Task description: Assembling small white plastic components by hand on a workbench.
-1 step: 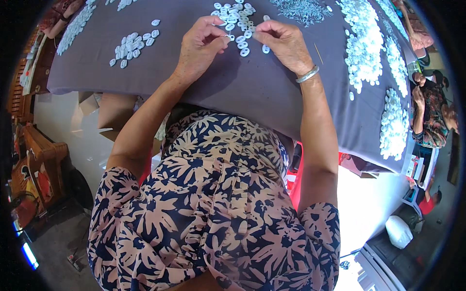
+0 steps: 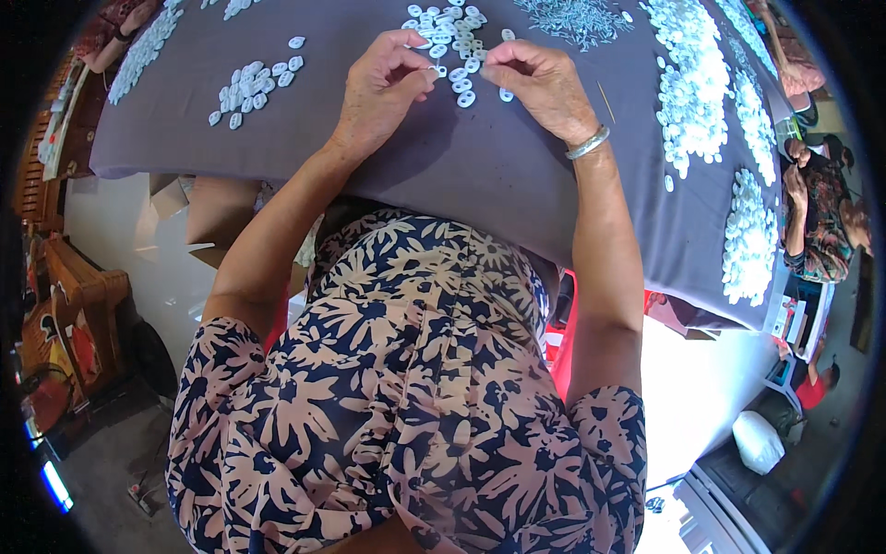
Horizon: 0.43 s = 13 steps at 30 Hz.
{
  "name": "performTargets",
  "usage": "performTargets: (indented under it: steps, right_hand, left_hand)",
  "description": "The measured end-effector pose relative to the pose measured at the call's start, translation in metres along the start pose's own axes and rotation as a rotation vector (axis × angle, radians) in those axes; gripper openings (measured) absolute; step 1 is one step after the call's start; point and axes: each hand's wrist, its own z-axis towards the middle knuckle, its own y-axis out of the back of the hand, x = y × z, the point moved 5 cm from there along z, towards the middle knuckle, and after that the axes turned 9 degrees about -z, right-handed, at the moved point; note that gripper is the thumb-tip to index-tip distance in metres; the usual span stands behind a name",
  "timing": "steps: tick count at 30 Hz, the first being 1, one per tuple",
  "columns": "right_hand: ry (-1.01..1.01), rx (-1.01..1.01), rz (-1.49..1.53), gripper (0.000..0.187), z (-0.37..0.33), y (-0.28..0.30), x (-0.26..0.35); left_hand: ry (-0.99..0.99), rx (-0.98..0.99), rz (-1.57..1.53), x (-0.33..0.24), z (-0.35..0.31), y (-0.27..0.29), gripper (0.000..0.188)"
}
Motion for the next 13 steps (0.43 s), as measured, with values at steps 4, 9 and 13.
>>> performTargets:
  steps: [4, 9, 13]
  right_hand:
    - [0.119, 0.102, -0.140, 0.008, -0.003, -0.007, 0.009]
    - [0.160, 0.115, -0.269, 0.011, -0.005, -0.017, 0.020]
    - [0.220, 0.162, -0.352, 0.014, -0.007, -0.021, 0.028]
  left_hand:
    - [0.018, -0.004, -0.019, -0.003, -0.001, -0.003, 0.028]
    - [0.025, -0.002, -0.002, -0.002, -0.002, -0.002, 0.026]
    - [0.032, -0.005, -0.016, 0.000, -0.002, -0.001, 0.027]
